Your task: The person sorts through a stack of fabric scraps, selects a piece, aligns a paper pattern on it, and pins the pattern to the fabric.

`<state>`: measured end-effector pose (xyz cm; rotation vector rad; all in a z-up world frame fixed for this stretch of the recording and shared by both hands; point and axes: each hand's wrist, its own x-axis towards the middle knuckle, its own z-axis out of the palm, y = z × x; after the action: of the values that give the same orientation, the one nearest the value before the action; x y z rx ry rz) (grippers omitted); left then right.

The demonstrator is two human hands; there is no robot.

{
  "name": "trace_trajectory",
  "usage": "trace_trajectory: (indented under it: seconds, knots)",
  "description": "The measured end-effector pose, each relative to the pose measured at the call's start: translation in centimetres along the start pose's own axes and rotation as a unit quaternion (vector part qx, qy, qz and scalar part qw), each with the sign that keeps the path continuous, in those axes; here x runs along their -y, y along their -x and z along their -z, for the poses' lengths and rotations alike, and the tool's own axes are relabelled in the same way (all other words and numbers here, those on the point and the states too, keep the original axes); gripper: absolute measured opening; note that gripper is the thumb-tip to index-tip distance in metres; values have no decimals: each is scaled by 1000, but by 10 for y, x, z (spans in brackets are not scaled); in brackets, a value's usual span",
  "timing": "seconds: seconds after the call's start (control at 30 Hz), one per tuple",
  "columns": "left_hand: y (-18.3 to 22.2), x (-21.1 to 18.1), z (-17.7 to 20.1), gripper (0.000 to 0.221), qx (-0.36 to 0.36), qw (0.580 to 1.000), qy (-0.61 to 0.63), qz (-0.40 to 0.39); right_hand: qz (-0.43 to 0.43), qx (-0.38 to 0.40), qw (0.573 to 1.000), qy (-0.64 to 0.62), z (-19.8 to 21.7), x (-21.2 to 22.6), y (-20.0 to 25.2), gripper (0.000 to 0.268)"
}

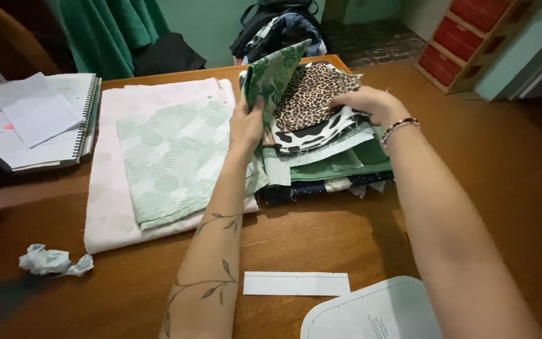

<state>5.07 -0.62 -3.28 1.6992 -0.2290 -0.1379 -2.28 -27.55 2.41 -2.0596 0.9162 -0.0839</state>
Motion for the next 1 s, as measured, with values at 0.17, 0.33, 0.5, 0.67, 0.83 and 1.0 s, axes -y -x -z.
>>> trace_trajectory:
  seconds: [0.17, 0.33, 0.5, 0.67, 0.83, 1.0]
  knots:
    - [19, -14, 13, 52, -24, 997, 67, 9, -1, 36, 992, -122, -5, -3, 28, 76]
    - [26, -11, 25, 73, -32, 992, 116, 35, -5, 86, 957, -277, -13, 0, 46, 40]
    - [29, -15, 27, 78, -28, 990, 132, 33, -15, 75, 981, -178, -13, 0, -3, 34]
    - [36, -27, 30, 75, -29, 990, 138, 25, 2, 39, 987, -155, -3, 13, 43, 41]
    - [31, -39, 34, 81, -32, 986, 158, 32, 56, -30, 989, -130, 17, 35, 64, 22]
    - [30, -48, 33, 72, -26, 969, 230, 88, 181, -116, 972, -96, 55, 98, 137, 34]
